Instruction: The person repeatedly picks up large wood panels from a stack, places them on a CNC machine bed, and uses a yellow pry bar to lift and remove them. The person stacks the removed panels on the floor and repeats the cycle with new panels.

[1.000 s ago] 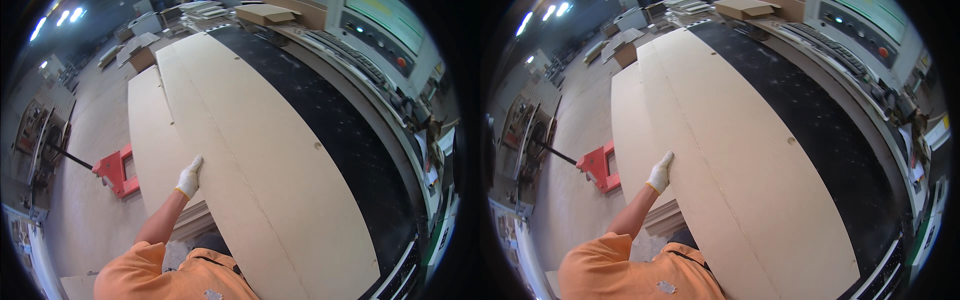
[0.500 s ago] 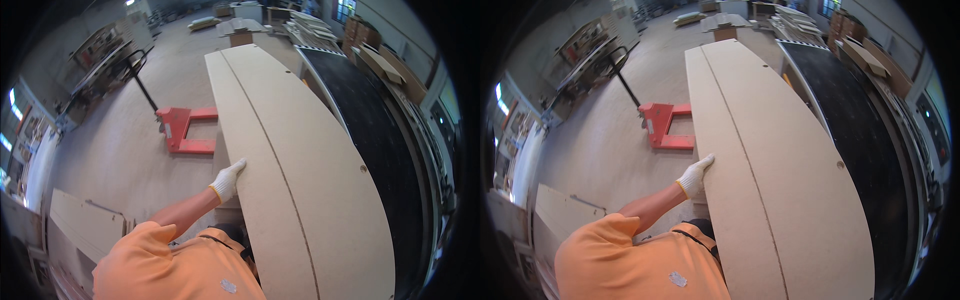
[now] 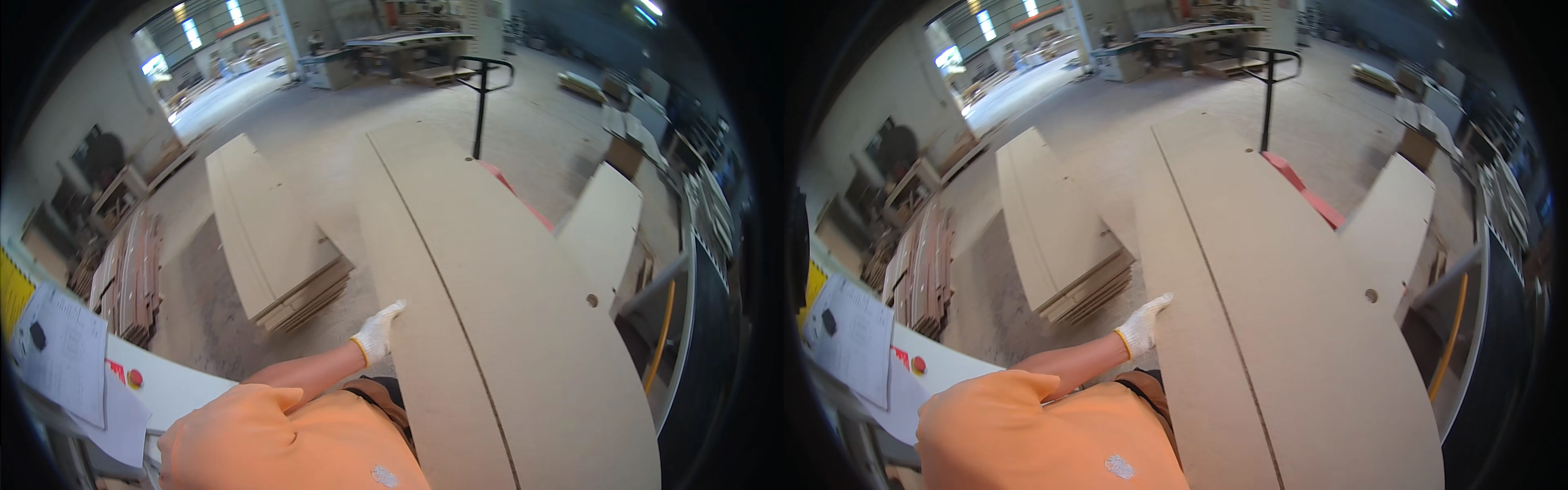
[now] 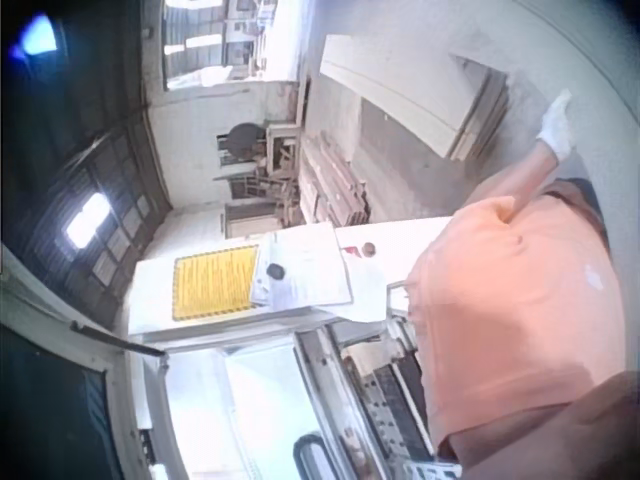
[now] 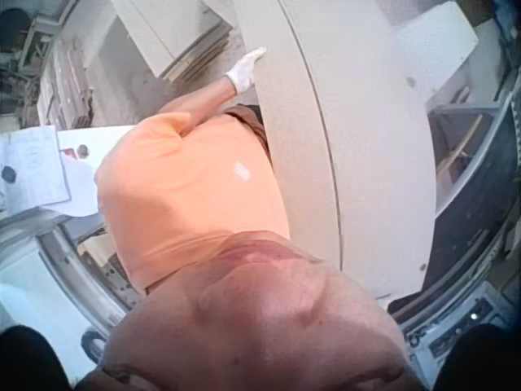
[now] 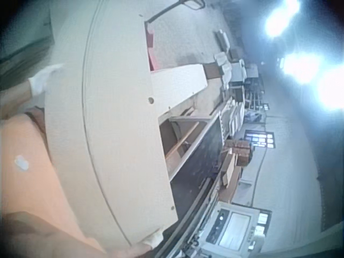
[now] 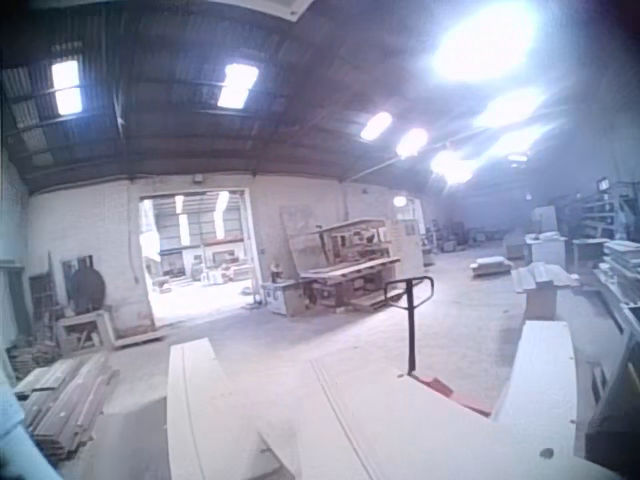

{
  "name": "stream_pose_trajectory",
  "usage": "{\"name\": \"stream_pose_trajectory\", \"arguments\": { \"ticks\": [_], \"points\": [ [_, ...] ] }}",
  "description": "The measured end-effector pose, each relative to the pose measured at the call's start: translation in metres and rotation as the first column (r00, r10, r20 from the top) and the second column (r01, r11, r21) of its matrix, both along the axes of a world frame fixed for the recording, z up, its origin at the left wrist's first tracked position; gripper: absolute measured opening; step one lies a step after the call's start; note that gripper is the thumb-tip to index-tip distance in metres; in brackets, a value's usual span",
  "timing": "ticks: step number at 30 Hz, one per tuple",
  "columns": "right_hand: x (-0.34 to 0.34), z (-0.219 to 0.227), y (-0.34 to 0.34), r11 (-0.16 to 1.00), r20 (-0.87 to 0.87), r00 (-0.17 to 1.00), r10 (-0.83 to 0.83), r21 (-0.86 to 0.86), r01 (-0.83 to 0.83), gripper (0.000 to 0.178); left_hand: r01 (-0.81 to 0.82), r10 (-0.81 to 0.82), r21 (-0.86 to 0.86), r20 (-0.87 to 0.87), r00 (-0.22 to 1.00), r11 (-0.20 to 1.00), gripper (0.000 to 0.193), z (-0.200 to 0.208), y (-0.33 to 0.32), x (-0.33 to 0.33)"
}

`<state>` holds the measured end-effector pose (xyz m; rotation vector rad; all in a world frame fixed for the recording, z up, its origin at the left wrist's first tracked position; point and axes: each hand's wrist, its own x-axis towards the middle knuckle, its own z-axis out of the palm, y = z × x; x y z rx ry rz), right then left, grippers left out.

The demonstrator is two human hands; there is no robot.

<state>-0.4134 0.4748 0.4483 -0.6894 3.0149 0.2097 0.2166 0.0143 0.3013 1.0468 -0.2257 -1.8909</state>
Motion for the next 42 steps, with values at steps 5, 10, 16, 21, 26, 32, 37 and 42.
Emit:
{"name": "stream_pose_trajectory", "arguments": {
  "ticks": [5, 10, 16, 21, 26, 32, 37, 42],
  "points": [
    [0.014, -0.009, -0.126, 0.986, 0.173, 0.984, 0.037, -0.164, -0.008, 0.062, -0.267, 0.267, -0.017, 0.071, 0.961, 0.964, 0.041, 0.005, 0.029, 0.118],
    [0.076, -0.007, -0.225, 0.957, 0.307, 0.952, 0.017, -0.281, 0.074, 0.06, -0.392, 0.382, 0.088, 0.111, 0.918, 0.916, 0.046, -0.01, 0.024, 0.239],
    [0.226, 0.001, -0.357, 0.909, 0.487, 0.872, -0.04, -0.345, 0.234, 0.058, -0.381, 0.38, 0.024, 0.039, 0.924, 0.924, 0.05, -0.058, -0.019, 0.42],
    [0.398, -0.056, -0.462, 0.809, 0.696, 0.702, 0.153, -0.495, 0.315, 0.068, -0.658, 0.628, -0.015, 0.315, 0.711, 0.753, 0.062, -0.118, -0.106, 0.581],
    [0.571, -0.171, -0.557, 0.761, 0.867, 0.403, 0.294, -0.467, 0.45, 0.064, -0.627, 0.405, 0.042, 0.729, 0.551, 0.778, 0.08, -0.128, -0.034, 0.581],
    [0.782, -0.224, -0.625, 0.832, 0.873, -0.055, 0.484, -0.44, 0.339, 0.038, -0.401, 0.079, 0.152, 0.86, 0.503, 0.903, 0.069, -0.072, 0.069, 0.473],
    [0.941, -0.195, -0.658, 0.889, 0.852, -0.295, 0.432, -0.348, 0.297, 0.035, -0.587, 0.416, -0.105, 0.804, 0.425, 0.803, 0.053, -0.05, 0.035, 0.573],
    [1.021, -0.239, -0.685, 0.913, 0.87, -0.309, 0.384, -0.308, 0.266, 0.031, -0.575, 0.369, -0.138, 0.878, 0.306, 0.806, 0.06, -0.1, 0.018, 0.664]
  ]
}}
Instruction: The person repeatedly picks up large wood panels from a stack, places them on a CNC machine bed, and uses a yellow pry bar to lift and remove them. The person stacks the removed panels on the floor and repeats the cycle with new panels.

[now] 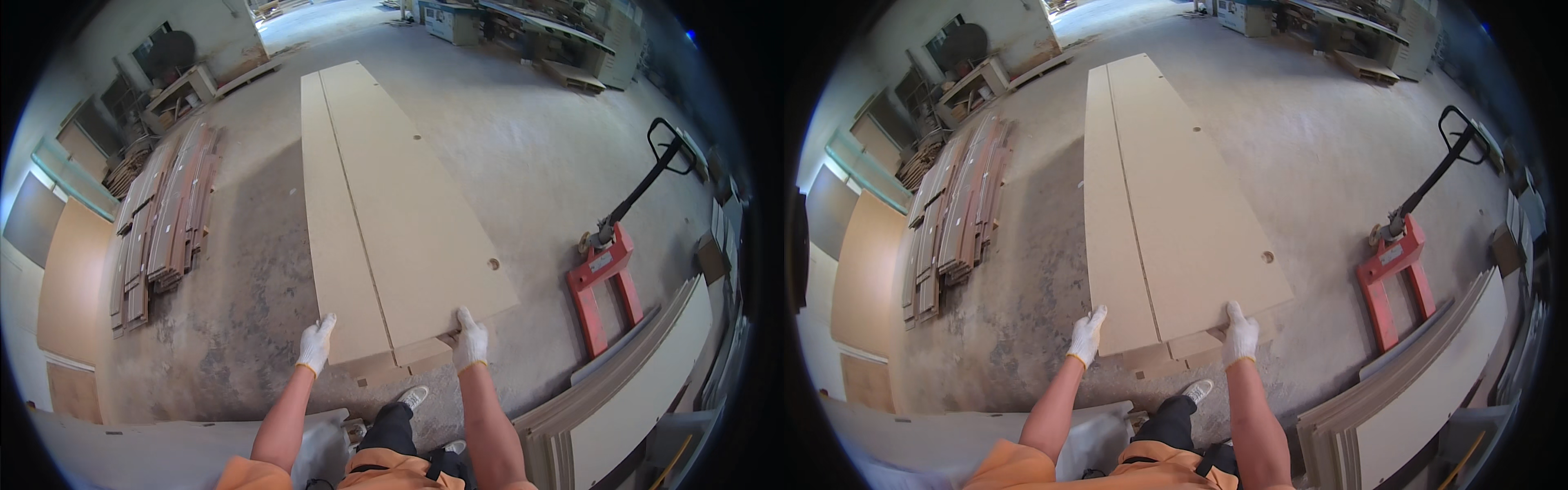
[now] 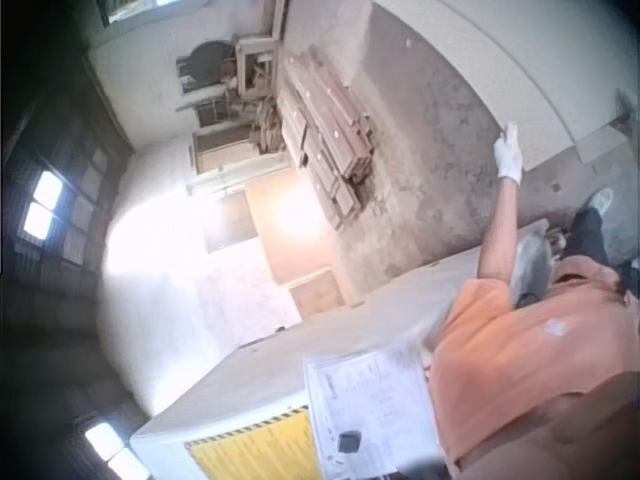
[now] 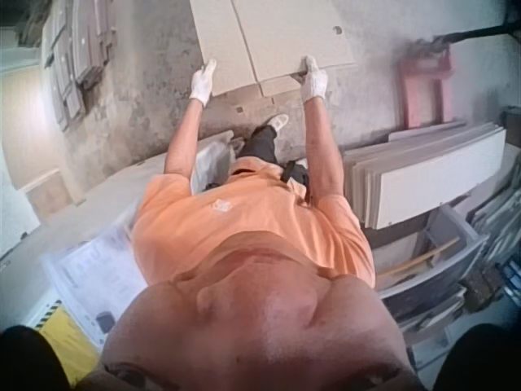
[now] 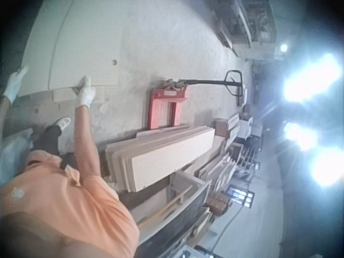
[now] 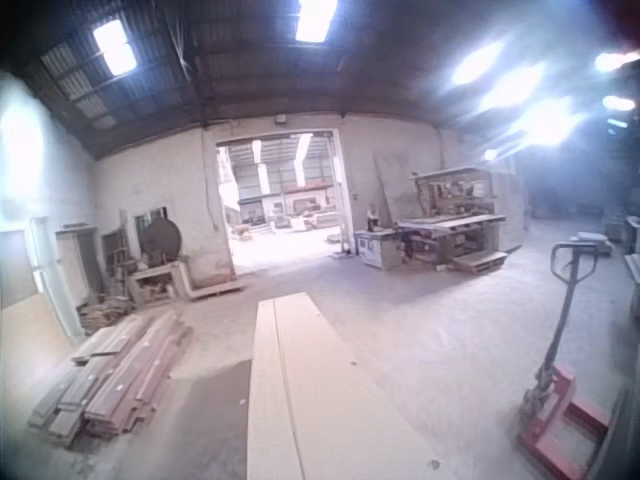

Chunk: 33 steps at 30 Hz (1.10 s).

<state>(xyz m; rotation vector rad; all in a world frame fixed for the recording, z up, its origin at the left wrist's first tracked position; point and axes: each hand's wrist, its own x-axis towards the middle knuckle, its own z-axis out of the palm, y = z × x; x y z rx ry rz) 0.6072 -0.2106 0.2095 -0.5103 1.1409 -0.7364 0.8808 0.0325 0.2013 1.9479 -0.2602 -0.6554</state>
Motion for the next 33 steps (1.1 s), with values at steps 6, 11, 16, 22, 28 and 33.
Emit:
{"name": "stream_pose_trajectory", "arguments": {
  "ticks": [6, 11, 16, 22, 28, 33],
  "points": [
    [-0.067, -0.074, 0.013, 0.78, -0.684, 0.533, 0.498, 0.086, -0.619, 0.032, 0.343, -0.843, 0.893, 0.07, 0.534, 0.291, 0.056, -0.068, -0.023, 0.0],
    [-0.282, -0.089, 0.092, 0.935, -0.906, 0.364, 0.217, 0.085, -0.344, 0.043, 0.599, -0.959, 0.75, 0.251, 0.132, 0.279, 0.053, -0.069, -0.092, -0.15],
    [-0.565, -0.122, 0.208, 0.941, -0.878, 0.458, 0.142, 0.263, 0.212, 0.049, 0.862, -0.997, 0.503, 0.01, -0.082, -0.066, 0.067, -0.105, -0.145, -0.417],
    [-0.837, -0.19, 0.306, 0.779, -0.984, 0.129, 0.124, 0.177, 0.601, 0.062, 0.877, -0.951, 0.389, -0.238, -0.199, -0.281, 0.073, -0.186, -0.202, -0.702],
    [-1.023, -0.3, 0.244, 0.804, -1.0, -0.006, 0.031, 0.021, 0.594, 0.084, 0.766, -0.966, 0.624, 0.067, -0.248, -0.154, 0.083, -0.305, -0.277, -0.932],
    [-0.997, -0.328, 0.213, 0.754, -0.965, -0.21, -0.161, -0.257, 0.604, 0.083, 0.774, -0.988, 0.616, -0.055, -0.144, -0.147, 0.088, -0.344, -0.309, -0.967]
  ]
}}
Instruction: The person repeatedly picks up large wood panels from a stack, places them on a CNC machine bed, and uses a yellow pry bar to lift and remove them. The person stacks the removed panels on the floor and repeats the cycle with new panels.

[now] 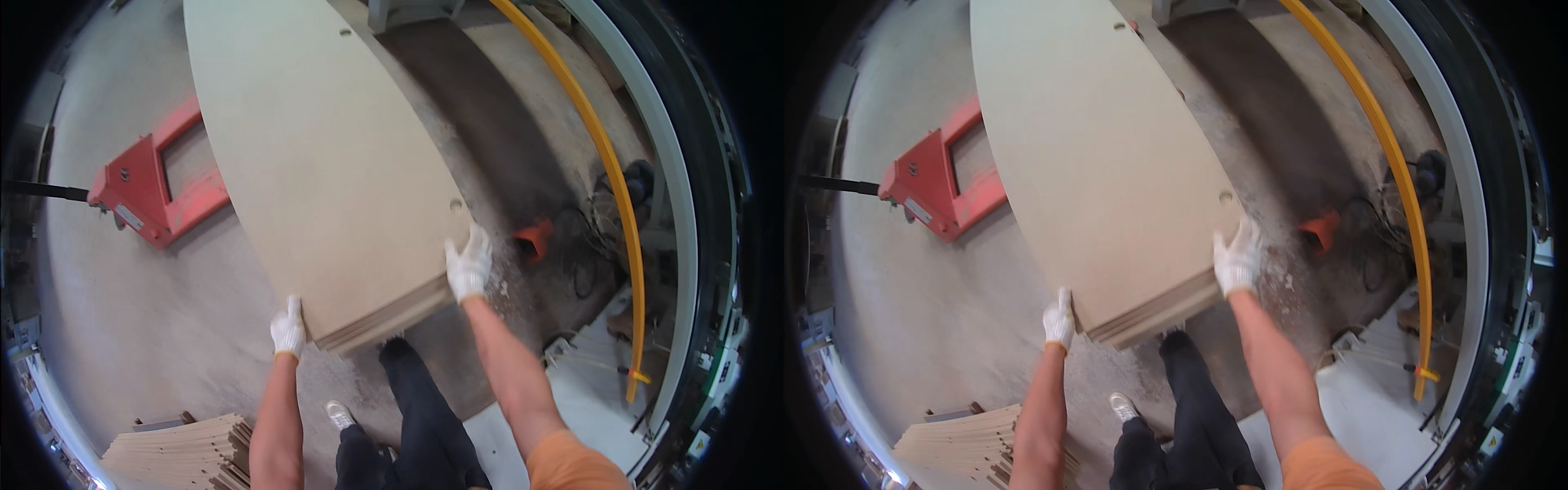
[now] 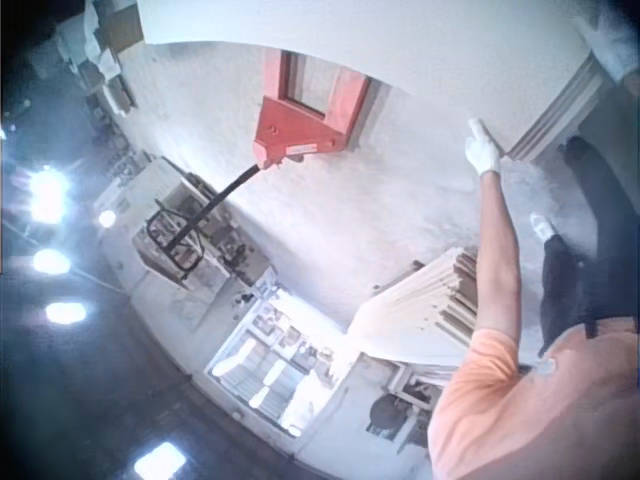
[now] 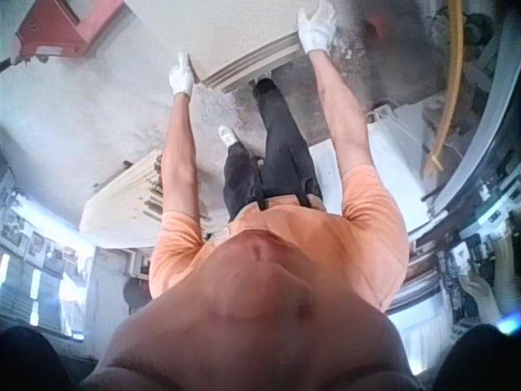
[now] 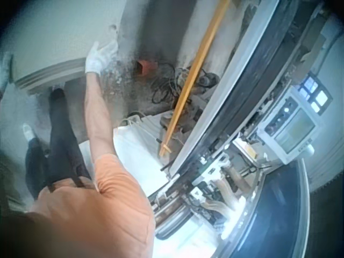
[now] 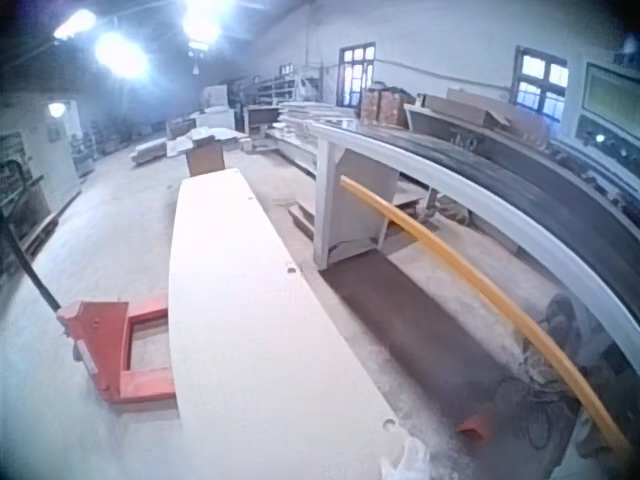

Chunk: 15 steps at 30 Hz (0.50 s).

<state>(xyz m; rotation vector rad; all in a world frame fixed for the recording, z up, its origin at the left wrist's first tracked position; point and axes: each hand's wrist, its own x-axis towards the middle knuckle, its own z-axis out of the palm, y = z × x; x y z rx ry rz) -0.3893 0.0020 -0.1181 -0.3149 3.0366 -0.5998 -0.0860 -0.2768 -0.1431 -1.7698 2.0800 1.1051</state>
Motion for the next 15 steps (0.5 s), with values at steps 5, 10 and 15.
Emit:
{"name": "stream_pose_trajectory", "arguments": {
  "ticks": [5, 10, 15],
  "points": [
    [0.054, 0.025, 0.021, 0.936, 0.325, 0.945, -0.046, -0.317, 0.155, 0.077, -0.21, 0.235, 0.222, -0.093, 0.967, 0.952, 0.074, 0.041, -0.029, 0.057],
    [0.148, 0.067, 0.039, -0.095, 0.829, 0.555, -0.068, -0.559, 0.823, 0.06, -0.202, 0.242, 0.328, -0.087, 0.966, 0.923, 0.08, 0.101, 0.088, 0.079],
    [0.199, 0.121, 0.182, -0.304, 0.866, 0.5, -0.006, -0.478, 0.824, 0.057, 0.203, -0.052, 0.548, -0.278, 0.959, 0.811, 0.076, 0.173, 0.235, 0.108]
  ]
}}
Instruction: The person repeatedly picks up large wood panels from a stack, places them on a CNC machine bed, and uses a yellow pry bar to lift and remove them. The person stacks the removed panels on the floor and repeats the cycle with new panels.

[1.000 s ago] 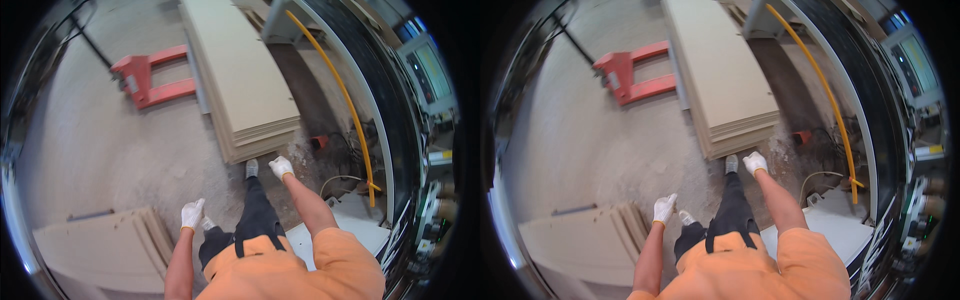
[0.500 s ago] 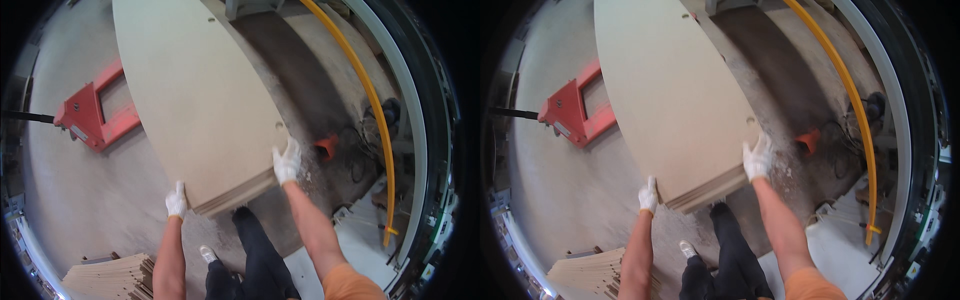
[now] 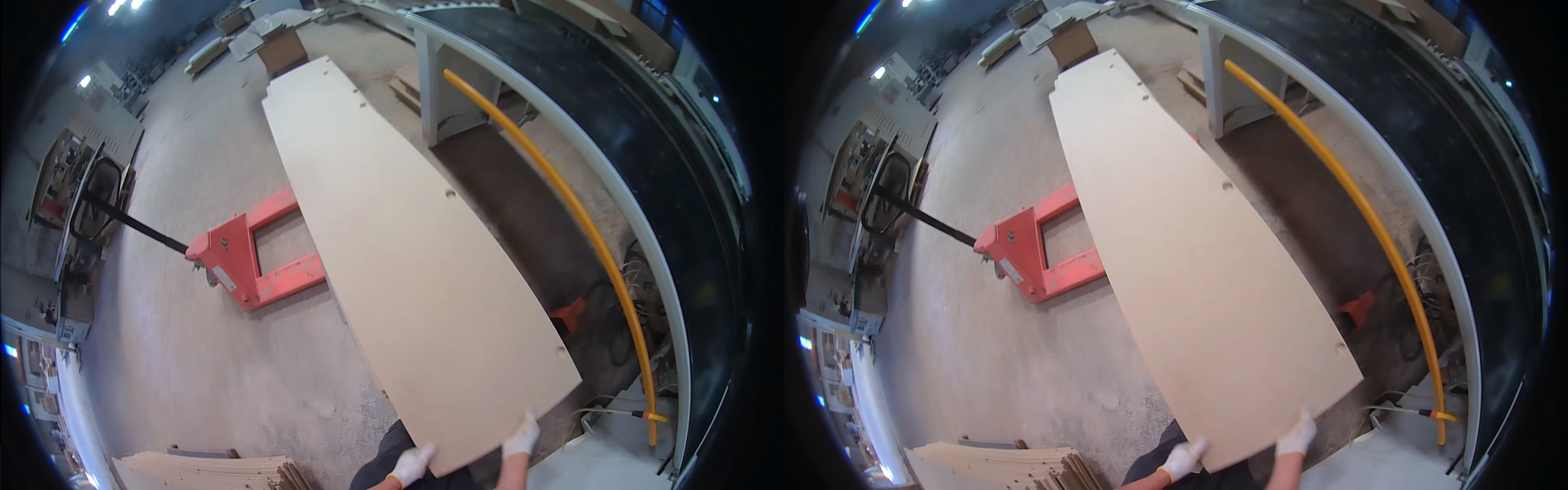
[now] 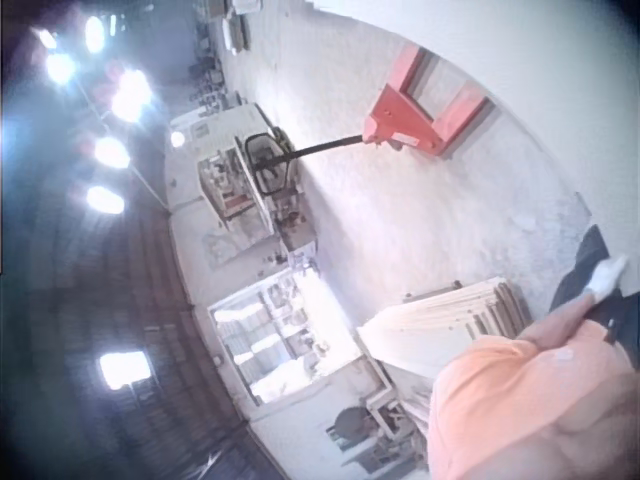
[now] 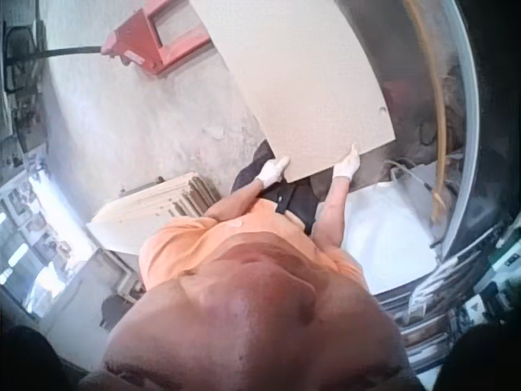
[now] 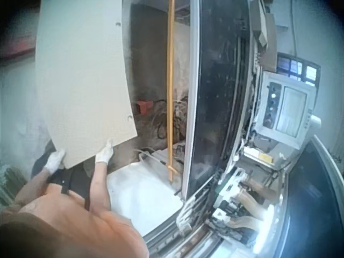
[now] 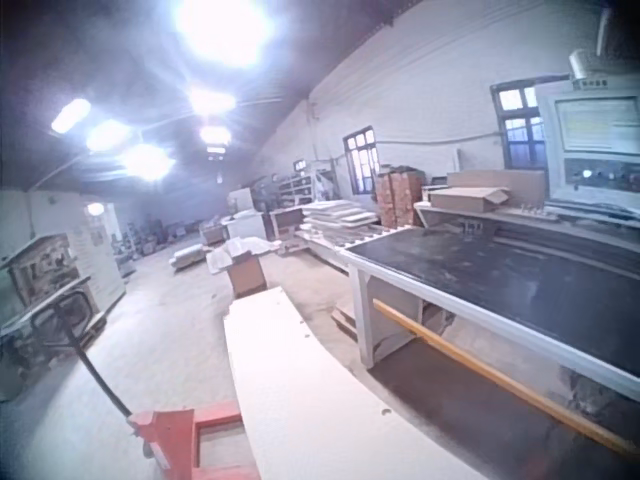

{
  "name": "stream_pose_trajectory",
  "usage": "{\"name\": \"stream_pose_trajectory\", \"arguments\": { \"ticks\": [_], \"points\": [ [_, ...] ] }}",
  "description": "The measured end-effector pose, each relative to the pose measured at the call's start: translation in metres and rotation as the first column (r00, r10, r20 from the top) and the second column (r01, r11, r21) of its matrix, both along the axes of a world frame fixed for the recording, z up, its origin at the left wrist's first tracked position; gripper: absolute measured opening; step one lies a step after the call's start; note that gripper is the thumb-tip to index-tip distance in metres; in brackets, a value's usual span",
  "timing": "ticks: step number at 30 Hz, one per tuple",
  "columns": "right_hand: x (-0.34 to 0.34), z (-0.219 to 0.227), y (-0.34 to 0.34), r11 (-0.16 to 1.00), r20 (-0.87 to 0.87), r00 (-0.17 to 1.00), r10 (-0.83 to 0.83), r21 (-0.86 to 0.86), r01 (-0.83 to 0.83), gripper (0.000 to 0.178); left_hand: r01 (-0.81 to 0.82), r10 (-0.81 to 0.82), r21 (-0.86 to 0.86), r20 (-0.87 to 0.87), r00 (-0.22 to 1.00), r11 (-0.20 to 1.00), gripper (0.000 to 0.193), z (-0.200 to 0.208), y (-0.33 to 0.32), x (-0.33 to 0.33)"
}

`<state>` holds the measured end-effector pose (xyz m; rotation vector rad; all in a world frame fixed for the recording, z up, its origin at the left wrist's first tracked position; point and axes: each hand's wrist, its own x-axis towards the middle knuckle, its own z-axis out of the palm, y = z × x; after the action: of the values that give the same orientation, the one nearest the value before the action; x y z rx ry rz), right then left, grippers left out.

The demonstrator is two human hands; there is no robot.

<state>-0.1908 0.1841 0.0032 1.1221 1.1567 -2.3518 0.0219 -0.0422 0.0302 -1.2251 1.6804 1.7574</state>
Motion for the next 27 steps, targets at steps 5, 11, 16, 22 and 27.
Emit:
{"name": "stream_pose_trajectory", "arguments": {
  "ticks": [5, 11, 16, 22, 27],
  "points": [
    [0.061, 0.109, 0.21, 0.88, 0.134, 0.986, -0.101, 0.474, 0.025, 0.054, -0.166, 0.174, -0.141, 0.044, 0.984, 0.976, 0.067, 0.015, -0.167, -0.048],
    [0.124, 0.298, 0.345, 0.498, 0.0, 0.983, -0.184, 0.862, 0.093, 0.055, -0.421, 0.516, 0.319, -0.33, 0.791, 0.849, 0.064, 0.058, -0.3, -0.205],
    [0.173, 0.404, 0.45, 0.202, -0.124, 0.979, -0.16, 0.967, 0.155, 0.057, -0.423, 0.535, 0.375, -0.277, 0.799, 0.825, 0.062, 0.155, -0.17, -0.191],
    [0.183, 0.45, 0.586, -0.072, -0.233, 0.971, -0.057, 0.971, 0.228, 0.059, -0.402, 0.574, 0.445, -0.378, 0.726, 0.801, 0.06, 0.206, -0.041, -0.231],
    [0.125, 0.453, 0.691, -0.188, -0.076, 0.991, -0.111, 0.981, 0.054, 0.057, -0.259, 0.457, 0.417, -0.498, 0.737, 0.871, 0.059, 0.269, 0.032, -0.306]
  ]
}}
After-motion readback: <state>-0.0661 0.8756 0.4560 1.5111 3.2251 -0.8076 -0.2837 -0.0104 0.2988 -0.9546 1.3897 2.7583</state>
